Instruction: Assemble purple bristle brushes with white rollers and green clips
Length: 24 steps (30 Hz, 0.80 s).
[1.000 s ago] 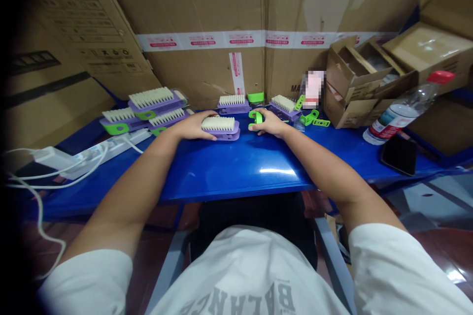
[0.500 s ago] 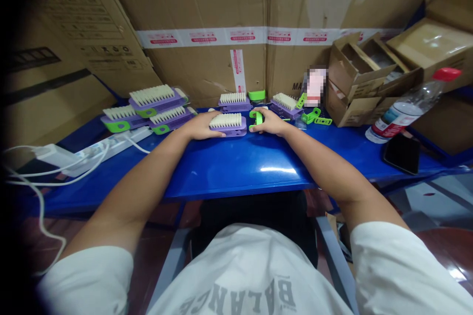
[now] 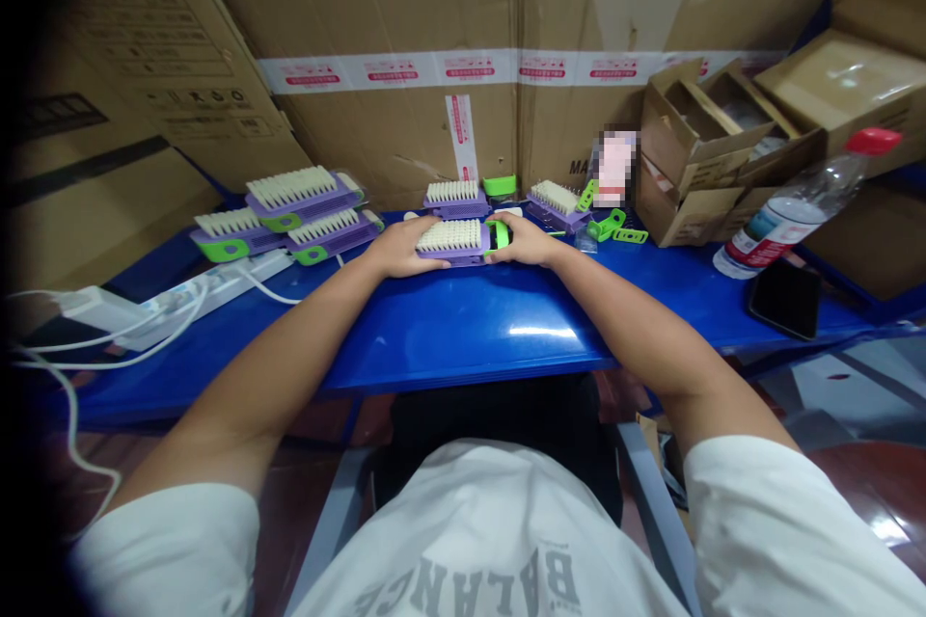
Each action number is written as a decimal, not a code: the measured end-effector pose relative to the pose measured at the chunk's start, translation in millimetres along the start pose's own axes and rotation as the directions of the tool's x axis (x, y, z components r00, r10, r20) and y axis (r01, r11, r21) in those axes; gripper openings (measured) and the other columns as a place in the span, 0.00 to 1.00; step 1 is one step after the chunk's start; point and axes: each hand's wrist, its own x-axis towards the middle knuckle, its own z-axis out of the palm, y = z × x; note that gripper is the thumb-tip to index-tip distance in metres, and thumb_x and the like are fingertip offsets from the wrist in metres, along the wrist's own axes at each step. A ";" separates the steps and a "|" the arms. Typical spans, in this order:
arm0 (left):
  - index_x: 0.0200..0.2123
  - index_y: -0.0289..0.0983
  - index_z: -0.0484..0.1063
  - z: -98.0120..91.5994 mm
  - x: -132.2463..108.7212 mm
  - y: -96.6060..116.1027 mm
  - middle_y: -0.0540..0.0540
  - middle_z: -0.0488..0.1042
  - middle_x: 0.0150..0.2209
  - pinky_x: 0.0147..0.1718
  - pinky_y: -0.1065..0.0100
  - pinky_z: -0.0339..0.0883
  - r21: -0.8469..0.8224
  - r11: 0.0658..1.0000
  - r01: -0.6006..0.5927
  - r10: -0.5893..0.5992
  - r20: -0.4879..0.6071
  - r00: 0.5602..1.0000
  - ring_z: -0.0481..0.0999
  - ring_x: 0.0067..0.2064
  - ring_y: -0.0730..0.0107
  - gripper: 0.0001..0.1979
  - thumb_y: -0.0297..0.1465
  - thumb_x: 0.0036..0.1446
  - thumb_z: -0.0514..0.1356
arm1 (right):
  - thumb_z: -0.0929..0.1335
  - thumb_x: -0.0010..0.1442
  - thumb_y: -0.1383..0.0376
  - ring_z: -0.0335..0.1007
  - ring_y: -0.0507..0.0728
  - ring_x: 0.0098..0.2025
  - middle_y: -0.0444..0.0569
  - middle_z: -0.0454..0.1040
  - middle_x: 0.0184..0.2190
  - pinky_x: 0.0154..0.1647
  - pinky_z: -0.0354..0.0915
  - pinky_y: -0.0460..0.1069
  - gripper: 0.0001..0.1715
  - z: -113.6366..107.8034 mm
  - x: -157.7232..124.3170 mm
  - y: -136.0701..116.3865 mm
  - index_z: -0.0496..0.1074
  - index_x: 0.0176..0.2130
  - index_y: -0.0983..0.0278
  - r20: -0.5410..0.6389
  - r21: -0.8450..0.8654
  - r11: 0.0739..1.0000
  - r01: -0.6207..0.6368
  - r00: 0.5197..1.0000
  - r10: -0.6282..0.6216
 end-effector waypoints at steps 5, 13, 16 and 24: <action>0.74 0.32 0.70 0.5 0.1 0.6 0.29 0.77 0.71 0.70 0.45 0.72 -0.009 1.000 0.007 -0.007 -0.003 1.000 0.79 0.69 0.33 0.49 0.50 0.55 0.75 | 0.88 0.41 0.58 0.78 0.74 0.67 0.58 0.82 0.64 0.77 0.67 0.70 0.55 -1.5 1.7 2.4 0.78 0.65 0.65 0.017 -0.052 0.998 0.028 0.999 -0.028; 0.72 0.35 0.72 2.6 0.6 -0.2 0.31 0.79 0.69 0.68 0.45 0.74 -0.032 0.999 -0.009 0.009 -0.017 1.000 0.80 0.68 0.34 0.46 0.50 0.55 0.75 | 0.88 0.41 0.59 0.78 0.74 0.66 0.58 0.82 0.64 0.76 0.68 0.68 0.54 -1.8 1.4 3.2 0.78 0.65 0.64 0.024 -0.049 0.998 0.040 0.999 -0.039; 0.73 0.35 0.71 3.2 0.9 -0.2 0.31 0.77 0.71 0.70 0.44 0.73 -0.030 1.000 0.000 0.000 -0.015 1.000 0.79 0.69 0.33 0.48 0.50 0.55 0.76 | 0.88 0.41 0.59 0.78 0.74 0.67 0.59 0.82 0.64 0.76 0.68 0.68 0.54 -1.6 1.5 3.1 0.79 0.65 0.65 0.030 -0.057 0.997 0.051 0.998 -0.049; 0.72 0.35 0.72 4.3 1.0 1.2 0.31 0.79 0.69 0.69 0.46 0.74 -0.037 0.999 -0.015 0.014 -0.024 1.000 0.80 0.69 0.35 0.47 0.51 0.56 0.76 | 0.88 0.41 0.58 0.78 0.75 0.66 0.59 0.82 0.62 0.76 0.68 0.70 0.57 0.0 1.5 1.5 0.77 0.66 0.66 0.041 -0.073 0.996 0.054 0.998 -0.051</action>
